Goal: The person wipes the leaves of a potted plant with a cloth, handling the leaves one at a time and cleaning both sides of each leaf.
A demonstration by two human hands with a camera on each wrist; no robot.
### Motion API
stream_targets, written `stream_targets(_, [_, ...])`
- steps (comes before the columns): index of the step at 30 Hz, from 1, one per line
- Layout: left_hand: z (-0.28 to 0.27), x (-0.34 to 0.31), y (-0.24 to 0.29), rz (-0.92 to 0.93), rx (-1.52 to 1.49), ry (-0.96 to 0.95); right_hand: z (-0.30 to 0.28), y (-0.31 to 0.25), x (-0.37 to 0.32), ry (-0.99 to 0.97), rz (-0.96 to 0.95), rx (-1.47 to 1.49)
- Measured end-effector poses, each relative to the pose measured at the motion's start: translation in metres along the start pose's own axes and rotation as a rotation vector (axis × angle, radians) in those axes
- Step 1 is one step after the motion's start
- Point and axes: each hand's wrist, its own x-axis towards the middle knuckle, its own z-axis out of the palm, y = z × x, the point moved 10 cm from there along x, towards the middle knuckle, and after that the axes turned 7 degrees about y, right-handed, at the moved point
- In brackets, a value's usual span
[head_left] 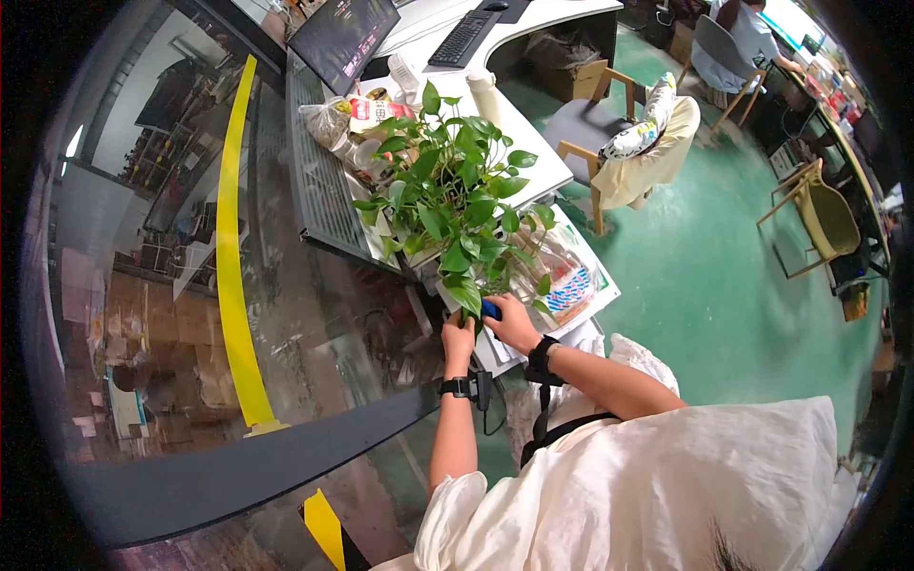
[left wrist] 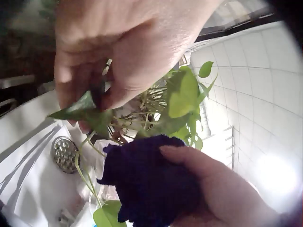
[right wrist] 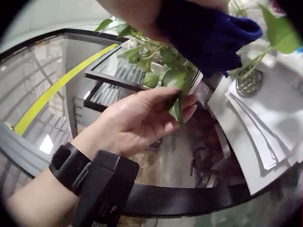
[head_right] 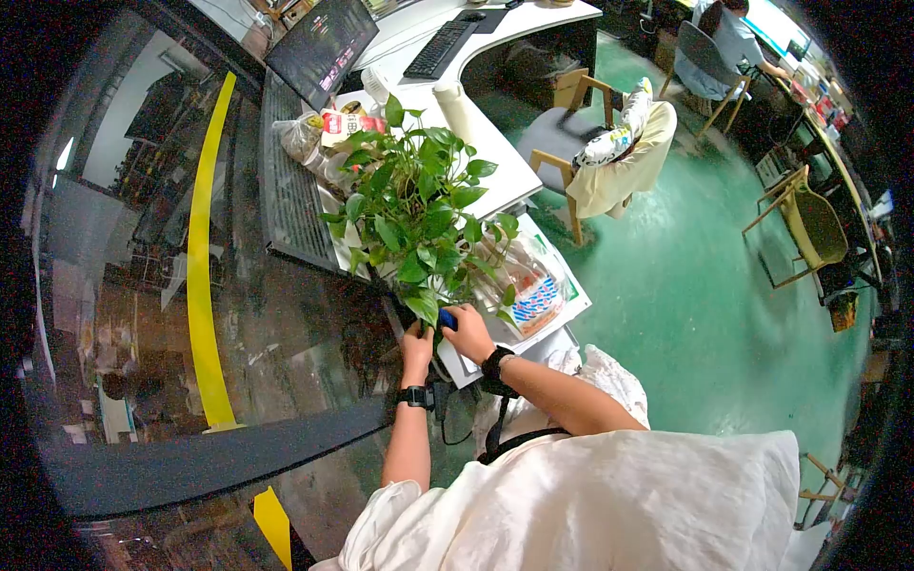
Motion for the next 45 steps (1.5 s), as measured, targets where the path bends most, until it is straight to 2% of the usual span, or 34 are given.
stream_targets(1, [0.0,-0.002,0.011,-0.037,0.003,-0.003,0.0,-0.006,0.001,0.055,-0.079,-0.008])
stream_targets(5, [-0.002,-0.005,0.019,-0.148,0.012,-0.036,0.0,0.0,0.012,0.137,0.03,0.022])
stream_targets(8, [0.003,-0.009,0.02,-0.216,-0.076,-0.07,0.007,0.009,0.021,0.094,0.097,-0.038])
stream_targets(10, [0.004,-0.014,0.03,-0.25,-0.118,-0.057,0.015,0.003,0.023,0.031,0.042,0.02])
stream_targets(13, [0.009,-0.006,0.021,-0.189,-0.084,-0.064,0.031,0.0,0.023,-0.105,0.003,0.059])
stream_targets(16, [0.01,-0.002,0.014,-0.216,-0.144,-0.013,0.04,0.007,0.025,-0.143,0.016,0.087])
stream_targets(19, [0.025,-0.004,0.002,-0.288,-0.509,-0.055,0.041,0.01,0.022,-0.178,0.097,0.259])
stream_targets(22, [0.03,-0.011,-0.005,-0.305,-0.787,-0.008,0.048,0.014,0.019,-0.343,0.146,0.209])
stream_targets(24, [0.036,-0.017,-0.012,-0.443,-0.875,-0.011,0.045,0.012,0.017,-0.344,0.074,0.121])
stream_targets(26, [0.034,-0.029,0.006,-0.532,-0.951,0.03,0.044,0.01,0.016,-0.361,0.026,0.088])
stream_targets(29, [0.034,-0.026,0.023,-0.484,-1.04,0.064,0.038,0.004,0.012,-0.415,-0.023,0.09])
stream_targets(32, [0.038,-0.028,0.03,-0.515,-1.095,0.021,0.033,-0.002,0.004,-0.474,-0.088,0.035])
stream_targets(35, [0.036,-0.031,0.024,-0.599,-1.064,0.067,0.043,0.012,-0.008,-0.536,-0.103,-0.043])
stream_targets(36, [0.036,-0.031,0.021,-0.614,-1.063,0.076,0.037,0.001,-0.016,-0.63,-0.042,-0.09])
stream_targets(38, [0.036,-0.032,0.006,-0.686,-1.056,0.137,0.026,-0.021,-0.027,-0.616,-0.078,-0.013])
stream_targets(41, [0.038,-0.038,-0.009,-0.799,-1.094,0.105,0.03,-0.018,-0.032,-0.585,-0.295,0.059])
stream_targets(44, [0.039,-0.039,-0.009,-0.776,-0.932,0.033,0.026,-0.017,-0.037,-0.746,-0.22,0.048])
stream_targets(45, [0.037,-0.036,-0.014,-0.737,-0.89,0.032,0.03,-0.006,-0.041,-0.873,-0.035,0.094])
